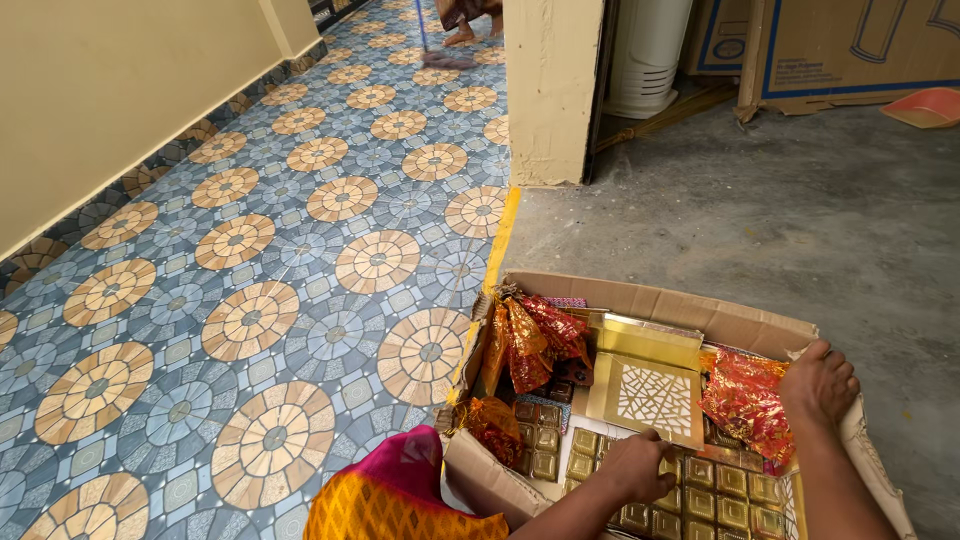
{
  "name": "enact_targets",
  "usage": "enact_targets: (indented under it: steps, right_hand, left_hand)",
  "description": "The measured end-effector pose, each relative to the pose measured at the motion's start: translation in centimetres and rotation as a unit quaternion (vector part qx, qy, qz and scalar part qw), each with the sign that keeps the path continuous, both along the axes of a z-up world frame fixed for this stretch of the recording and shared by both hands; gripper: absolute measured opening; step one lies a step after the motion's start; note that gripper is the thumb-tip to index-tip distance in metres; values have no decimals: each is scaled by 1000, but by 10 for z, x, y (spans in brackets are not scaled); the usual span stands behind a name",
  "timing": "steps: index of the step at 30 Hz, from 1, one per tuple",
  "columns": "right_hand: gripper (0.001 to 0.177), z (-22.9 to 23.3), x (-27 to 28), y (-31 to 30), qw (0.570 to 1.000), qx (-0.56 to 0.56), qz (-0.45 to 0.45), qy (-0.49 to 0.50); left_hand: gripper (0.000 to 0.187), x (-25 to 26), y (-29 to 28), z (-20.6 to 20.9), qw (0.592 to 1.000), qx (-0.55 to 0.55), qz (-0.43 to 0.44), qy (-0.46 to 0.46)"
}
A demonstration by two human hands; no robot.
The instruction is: The person sits on the floor and wraps small gold boxes in red and gold patterned paper. They fold the paper around each box, tie it with a yellow string, and place the finished packages into a cardboard box. Another person mops the floor in the background.
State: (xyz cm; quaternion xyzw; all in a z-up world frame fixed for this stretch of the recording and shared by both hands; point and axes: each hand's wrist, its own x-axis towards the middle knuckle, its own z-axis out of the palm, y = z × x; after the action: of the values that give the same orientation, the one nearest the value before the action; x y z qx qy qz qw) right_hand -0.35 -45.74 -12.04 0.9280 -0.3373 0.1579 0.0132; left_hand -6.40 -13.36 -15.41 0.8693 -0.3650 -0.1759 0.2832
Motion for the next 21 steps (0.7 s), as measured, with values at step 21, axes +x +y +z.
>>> enact_targets:
  steps: [21]
  right_hand:
    - [60,22,-29,3,999,9,43,-27]
  left_hand:
    - [44,-31,25,-12,997,-53,-50,32]
